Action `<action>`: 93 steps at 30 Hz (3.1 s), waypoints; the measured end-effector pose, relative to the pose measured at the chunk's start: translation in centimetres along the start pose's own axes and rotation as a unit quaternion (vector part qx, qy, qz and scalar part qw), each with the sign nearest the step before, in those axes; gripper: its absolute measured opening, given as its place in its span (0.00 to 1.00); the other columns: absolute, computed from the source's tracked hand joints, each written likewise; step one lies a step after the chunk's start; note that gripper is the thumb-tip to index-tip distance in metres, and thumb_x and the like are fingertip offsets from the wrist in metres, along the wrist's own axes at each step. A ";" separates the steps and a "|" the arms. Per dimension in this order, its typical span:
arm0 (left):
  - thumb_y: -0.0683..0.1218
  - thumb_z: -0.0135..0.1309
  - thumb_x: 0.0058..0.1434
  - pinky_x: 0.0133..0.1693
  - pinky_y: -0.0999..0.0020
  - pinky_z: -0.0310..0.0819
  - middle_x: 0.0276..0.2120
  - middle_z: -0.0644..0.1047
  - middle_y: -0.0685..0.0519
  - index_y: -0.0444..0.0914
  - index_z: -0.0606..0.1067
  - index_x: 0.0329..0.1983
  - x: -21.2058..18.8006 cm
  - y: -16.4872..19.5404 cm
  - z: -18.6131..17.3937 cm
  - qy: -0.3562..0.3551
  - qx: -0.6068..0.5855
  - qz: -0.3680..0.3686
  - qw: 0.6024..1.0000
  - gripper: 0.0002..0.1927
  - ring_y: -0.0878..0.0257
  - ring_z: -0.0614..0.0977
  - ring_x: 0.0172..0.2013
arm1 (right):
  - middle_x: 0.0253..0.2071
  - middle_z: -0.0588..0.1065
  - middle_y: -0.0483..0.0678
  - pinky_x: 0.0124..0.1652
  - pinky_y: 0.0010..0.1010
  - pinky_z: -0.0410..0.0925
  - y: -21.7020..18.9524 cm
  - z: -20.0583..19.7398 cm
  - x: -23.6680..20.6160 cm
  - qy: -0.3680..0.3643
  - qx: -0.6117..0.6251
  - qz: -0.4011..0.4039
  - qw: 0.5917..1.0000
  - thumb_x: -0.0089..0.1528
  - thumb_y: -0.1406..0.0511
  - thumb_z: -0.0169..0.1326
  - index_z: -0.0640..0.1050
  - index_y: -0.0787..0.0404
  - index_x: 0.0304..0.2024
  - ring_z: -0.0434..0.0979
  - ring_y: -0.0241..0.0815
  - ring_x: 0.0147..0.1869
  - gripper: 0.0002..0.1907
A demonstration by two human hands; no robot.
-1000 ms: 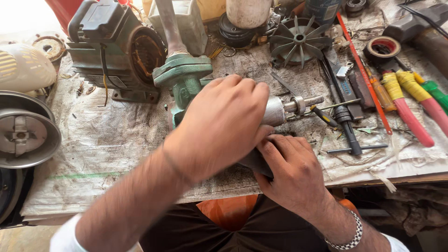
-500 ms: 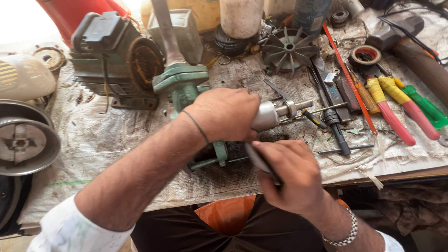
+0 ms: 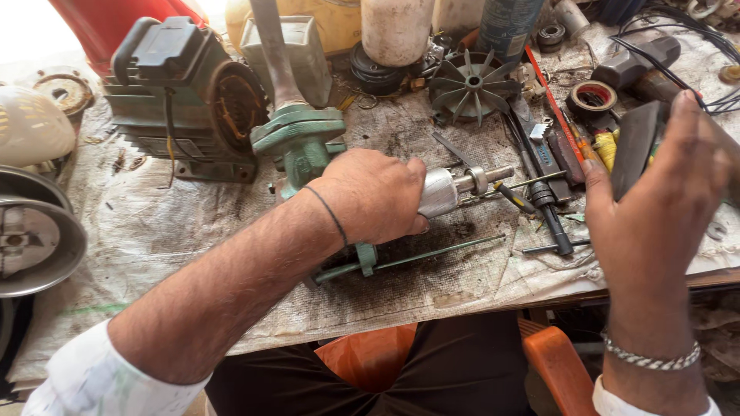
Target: The person works on a disassembled green water pump with its motor armature resting on the pump housing. They file the pump flange with a red hacksaw blade, sand the armature's surface with an abrasive block, then file the shaft and coupling area with a flat file while steadying the assembly with the other hand.
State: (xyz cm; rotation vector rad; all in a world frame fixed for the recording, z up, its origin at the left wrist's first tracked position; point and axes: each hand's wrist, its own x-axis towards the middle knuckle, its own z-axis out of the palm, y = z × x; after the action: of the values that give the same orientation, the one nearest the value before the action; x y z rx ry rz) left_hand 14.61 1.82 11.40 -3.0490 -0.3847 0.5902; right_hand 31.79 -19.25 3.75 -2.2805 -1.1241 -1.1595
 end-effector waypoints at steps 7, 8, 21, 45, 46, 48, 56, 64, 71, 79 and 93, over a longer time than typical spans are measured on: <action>0.64 0.58 0.59 0.42 0.53 0.80 0.36 0.81 0.47 0.35 0.71 0.53 -0.3 0.2 -0.2 0.010 -0.003 -0.003 1.000 0.32 0.49 0.84 0.40 | 0.41 0.80 0.53 0.52 0.43 0.69 -2.4 -0.5 -1.1 -0.174 0.214 -0.016 0.961 0.56 0.61 0.69 0.80 0.61 0.56 0.80 0.52 0.48 0.26; 0.64 0.58 0.60 0.42 0.53 0.80 0.36 0.82 0.47 0.35 0.71 0.53 -0.4 0.2 -0.2 0.008 -0.002 -0.005 1.000 0.31 0.49 0.84 0.40 | 0.38 0.80 0.53 0.50 0.47 0.69 -2.8 -0.4 -1.1 -0.189 0.194 -0.028 0.962 0.53 0.60 0.69 0.80 0.63 0.53 0.80 0.54 0.46 0.28; 0.61 0.62 0.58 0.40 0.55 0.81 0.36 0.82 0.47 0.36 0.74 0.49 -0.3 0.6 -0.5 -0.001 0.005 -0.007 1.000 0.28 0.51 0.86 0.38 | 0.47 0.77 0.64 0.43 0.46 0.71 6.6 -0.2 -2.2 -0.201 0.170 0.055 0.963 0.63 0.70 0.58 0.77 0.66 0.63 0.79 0.60 0.45 0.24; 0.63 0.59 0.57 0.32 0.53 0.80 0.24 0.79 0.45 0.32 0.69 0.43 -4.3 -2.4 -0.7 0.135 -0.025 0.029 0.990 0.30 0.48 0.84 0.29 | 0.27 0.79 0.57 0.32 0.39 0.75 15.1 9.2 5.1 -0.267 -0.119 0.014 0.956 0.64 0.51 0.65 0.84 0.66 0.40 0.81 0.51 0.29 0.23; 0.63 0.59 0.58 0.31 0.53 0.80 0.24 0.79 0.46 0.32 0.69 0.43 -4.4 -2.5 -0.5 0.141 -0.026 0.029 0.989 0.30 0.48 0.84 0.29 | 0.28 0.79 0.60 0.32 0.40 0.74 15.3 9.1 5.2 -0.276 -0.073 0.048 0.957 0.65 0.52 0.65 0.84 0.68 0.42 0.80 0.51 0.29 0.23; 0.64 0.59 0.57 0.31 0.53 0.79 0.24 0.79 0.46 0.32 0.69 0.42 -4.6 -2.7 -0.3 0.151 -0.031 0.039 0.987 0.31 0.48 0.84 0.29 | 0.27 0.79 0.61 0.32 0.41 0.73 16.2 8.9 4.7 -0.295 0.037 0.098 0.950 0.68 0.55 0.64 0.83 0.70 0.45 0.80 0.49 0.28 0.22; 0.64 0.59 0.57 0.31 0.52 0.78 0.23 0.79 0.46 0.34 0.70 0.44 -4.3 -2.9 0.1 0.164 -0.024 0.047 0.985 0.30 0.48 0.84 0.29 | 0.27 0.80 0.50 0.33 0.30 0.73 16.7 4.9 2.1 -0.342 0.232 0.034 0.910 0.60 0.56 0.65 0.83 0.62 0.42 0.81 0.35 0.28 0.17; 0.64 0.56 0.60 0.35 0.55 0.81 0.29 0.80 0.48 0.36 0.71 0.48 -3.0 -1.0 -1.5 0.026 -0.005 -0.007 1.000 0.28 0.53 0.85 0.31 | 0.31 0.81 0.44 0.45 0.40 0.71 9.5 3.2 2.4 -0.228 0.110 -0.347 0.903 0.46 0.45 0.67 0.84 0.59 0.41 0.77 0.43 0.36 0.30; 0.63 0.58 0.58 0.41 0.53 0.80 0.33 0.82 0.48 0.38 0.74 0.48 -2.1 -0.4 -1.6 0.008 0.005 0.004 1.000 0.27 0.50 0.85 0.37 | 0.33 0.80 0.48 0.43 0.40 0.72 8.8 5.4 3.8 -0.232 0.156 -0.316 0.907 0.43 0.52 0.75 0.84 0.61 0.36 0.76 0.46 0.37 0.27; 0.62 0.60 0.56 0.40 0.52 0.79 0.33 0.81 0.47 0.37 0.73 0.47 -1.8 -0.3 -0.7 0.018 0.016 0.027 0.999 0.27 0.48 0.84 0.38 | 0.38 0.77 0.47 0.48 0.38 0.73 9.8 4.6 4.3 -0.204 0.129 -0.320 0.916 0.45 0.53 0.72 0.84 0.59 0.41 0.77 0.47 0.45 0.26; 0.63 0.58 0.58 0.40 0.54 0.80 0.32 0.81 0.47 0.36 0.71 0.48 -3.2 -0.2 -0.8 -0.044 0.020 0.015 0.999 0.29 0.49 0.85 0.36 | 0.40 0.78 0.49 0.49 0.38 0.73 10.2 4.4 1.3 -0.160 0.117 -0.291 0.936 0.48 0.49 0.71 0.84 0.59 0.41 0.77 0.47 0.47 0.27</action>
State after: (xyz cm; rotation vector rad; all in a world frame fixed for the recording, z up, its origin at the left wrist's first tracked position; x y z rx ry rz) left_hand 11.96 1.22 13.30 -3.0043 -0.3240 0.7253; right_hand 42.42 -22.36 2.56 -2.0483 -2.0432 -0.7745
